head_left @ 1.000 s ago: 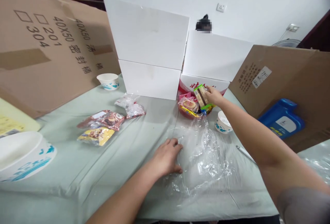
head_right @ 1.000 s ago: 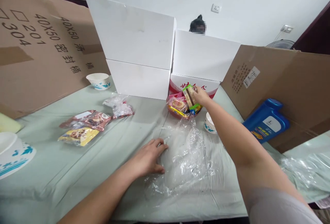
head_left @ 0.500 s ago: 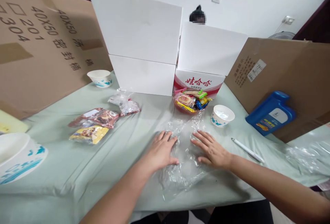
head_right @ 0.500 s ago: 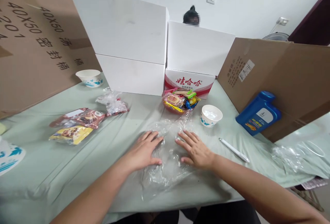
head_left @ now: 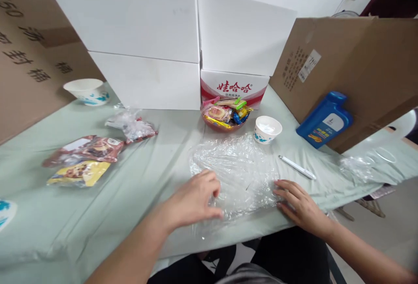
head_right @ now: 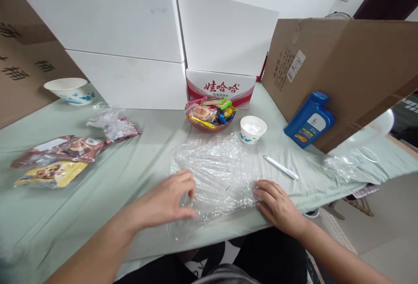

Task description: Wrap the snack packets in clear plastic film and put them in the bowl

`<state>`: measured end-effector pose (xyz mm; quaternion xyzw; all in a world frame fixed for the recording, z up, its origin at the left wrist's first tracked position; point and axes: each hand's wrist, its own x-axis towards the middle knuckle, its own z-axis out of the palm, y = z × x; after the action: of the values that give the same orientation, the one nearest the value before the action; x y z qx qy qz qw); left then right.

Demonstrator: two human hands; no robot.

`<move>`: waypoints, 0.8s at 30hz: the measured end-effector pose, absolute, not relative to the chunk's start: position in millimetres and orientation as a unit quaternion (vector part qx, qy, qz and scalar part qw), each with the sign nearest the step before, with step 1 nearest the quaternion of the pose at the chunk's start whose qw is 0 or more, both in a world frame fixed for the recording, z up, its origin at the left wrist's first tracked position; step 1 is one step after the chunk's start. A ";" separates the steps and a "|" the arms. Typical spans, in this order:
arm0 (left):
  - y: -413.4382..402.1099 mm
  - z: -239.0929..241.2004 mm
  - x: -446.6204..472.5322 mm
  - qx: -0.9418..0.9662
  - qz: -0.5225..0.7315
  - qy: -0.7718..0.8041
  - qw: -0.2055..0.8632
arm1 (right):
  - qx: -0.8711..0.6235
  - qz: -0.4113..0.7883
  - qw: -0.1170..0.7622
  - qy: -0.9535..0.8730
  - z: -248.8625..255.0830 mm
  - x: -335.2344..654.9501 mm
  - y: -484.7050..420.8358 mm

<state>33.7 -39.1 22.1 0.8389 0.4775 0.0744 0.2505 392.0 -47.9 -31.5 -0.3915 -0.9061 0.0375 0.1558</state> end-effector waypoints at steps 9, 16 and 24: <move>-59.0 26.1 38.6 0.863 0.029 0.428 0.267 | -0.422 0.180 0.226 -0.860 -13.7 392.5 -57.6; -40.1 37.0 9.5 0.737 0.090 0.440 0.505 | -0.479 0.396 0.204 -0.756 6.6 390.6 -40.3; -14.4 11.8 8.2 0.593 0.247 0.549 0.535 | -0.537 0.378 0.311 -0.687 -4.4 339.9 26.4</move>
<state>8.2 -14.4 11.8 0.5928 0.5491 0.2474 0.5347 339.9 26.4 -4.4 -0.5370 -0.6868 0.3784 0.3109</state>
